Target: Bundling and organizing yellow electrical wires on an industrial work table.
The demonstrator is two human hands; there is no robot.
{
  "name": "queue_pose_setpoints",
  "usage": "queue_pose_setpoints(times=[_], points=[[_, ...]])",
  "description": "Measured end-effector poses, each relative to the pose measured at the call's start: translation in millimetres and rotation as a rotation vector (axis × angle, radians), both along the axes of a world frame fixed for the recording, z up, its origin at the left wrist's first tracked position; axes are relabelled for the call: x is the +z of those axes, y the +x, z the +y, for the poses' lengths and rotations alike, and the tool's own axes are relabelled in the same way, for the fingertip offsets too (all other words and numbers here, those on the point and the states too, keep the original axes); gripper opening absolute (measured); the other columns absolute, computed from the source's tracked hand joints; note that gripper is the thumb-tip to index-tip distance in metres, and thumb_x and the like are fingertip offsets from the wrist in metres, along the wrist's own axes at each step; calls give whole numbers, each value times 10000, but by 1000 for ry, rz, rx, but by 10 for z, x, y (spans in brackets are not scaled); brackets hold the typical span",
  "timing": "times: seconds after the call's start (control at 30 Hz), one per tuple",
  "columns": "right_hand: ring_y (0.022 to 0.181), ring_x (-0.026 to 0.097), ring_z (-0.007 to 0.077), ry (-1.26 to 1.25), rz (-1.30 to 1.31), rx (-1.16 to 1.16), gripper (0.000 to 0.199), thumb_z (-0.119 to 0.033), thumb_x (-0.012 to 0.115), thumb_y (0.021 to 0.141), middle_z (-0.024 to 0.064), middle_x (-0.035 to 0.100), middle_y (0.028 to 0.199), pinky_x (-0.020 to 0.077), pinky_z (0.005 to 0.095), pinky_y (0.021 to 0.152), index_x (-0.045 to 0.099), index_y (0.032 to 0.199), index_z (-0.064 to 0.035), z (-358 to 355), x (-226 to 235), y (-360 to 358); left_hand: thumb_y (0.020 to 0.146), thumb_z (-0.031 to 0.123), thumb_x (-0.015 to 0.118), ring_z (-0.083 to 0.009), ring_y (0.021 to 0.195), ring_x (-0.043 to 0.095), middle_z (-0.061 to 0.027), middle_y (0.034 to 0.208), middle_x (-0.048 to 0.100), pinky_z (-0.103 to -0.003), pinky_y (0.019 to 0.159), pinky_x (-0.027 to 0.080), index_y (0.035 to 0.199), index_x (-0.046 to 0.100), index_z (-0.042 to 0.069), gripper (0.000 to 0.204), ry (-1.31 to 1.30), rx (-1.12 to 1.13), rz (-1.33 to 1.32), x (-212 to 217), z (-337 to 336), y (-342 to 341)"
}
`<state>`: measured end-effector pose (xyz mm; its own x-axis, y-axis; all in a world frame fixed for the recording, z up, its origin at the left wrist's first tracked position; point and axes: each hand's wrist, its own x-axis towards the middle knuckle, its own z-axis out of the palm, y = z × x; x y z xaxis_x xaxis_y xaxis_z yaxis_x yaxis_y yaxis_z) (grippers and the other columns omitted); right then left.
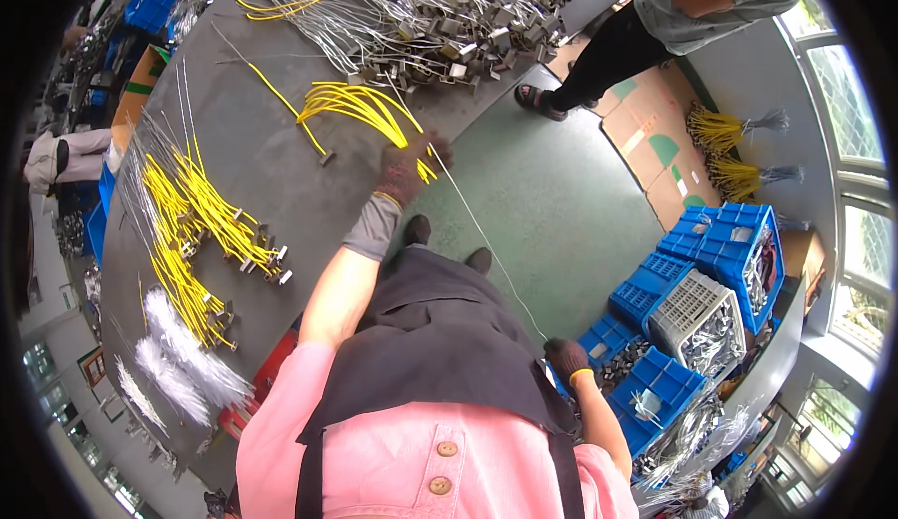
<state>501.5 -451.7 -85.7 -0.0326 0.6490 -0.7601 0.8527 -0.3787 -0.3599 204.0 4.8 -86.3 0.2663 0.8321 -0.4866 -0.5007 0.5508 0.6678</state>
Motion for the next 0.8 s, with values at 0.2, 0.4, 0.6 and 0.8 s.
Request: queue_pose_setpoints(times=[0.2, 0.4, 0.6, 0.8], points=[[957, 676, 445, 20, -149, -78, 258, -289, 577, 929, 207, 714, 1008, 552, 504, 816, 702, 1007, -77, -580, 256, 422, 982, 244, 707, -279, 813, 721, -117, 965, 707, -464, 762, 624, 1184, 681, 57, 276, 180, 121, 90, 515, 56, 67], [992, 685, 432, -136, -161, -122, 278, -314, 587, 939, 203, 725, 1057, 549, 499, 860, 720, 1027, -86, -808, 287, 813, 993, 283, 689, -282, 762, 717, -116, 972, 723, -458, 725, 624, 1217, 674, 127, 274, 677, 303, 565, 126, -55, -53], [1011, 689, 423, -138, -140, -202, 295, -327, 579, 946, 196, 728, 1073, 555, 502, 841, 735, 1043, -96, -1058, 177, 1280, 972, 305, 713, -276, 770, 718, -133, 1018, 736, -467, 717, 615, 1228, 651, 136, 313, 77, 297, 133, 542, -590, 378], [995, 682, 442, -132, -137, -17, 309, -308, 557, 944, 219, 721, 1057, 551, 509, 849, 743, 1013, -71, -720, 252, 1289, 965, 251, 717, -305, 850, 735, -159, 1045, 735, -471, 760, 618, 1222, 629, 84, 318, 60, 254, 63, 273, -1002, 265]])
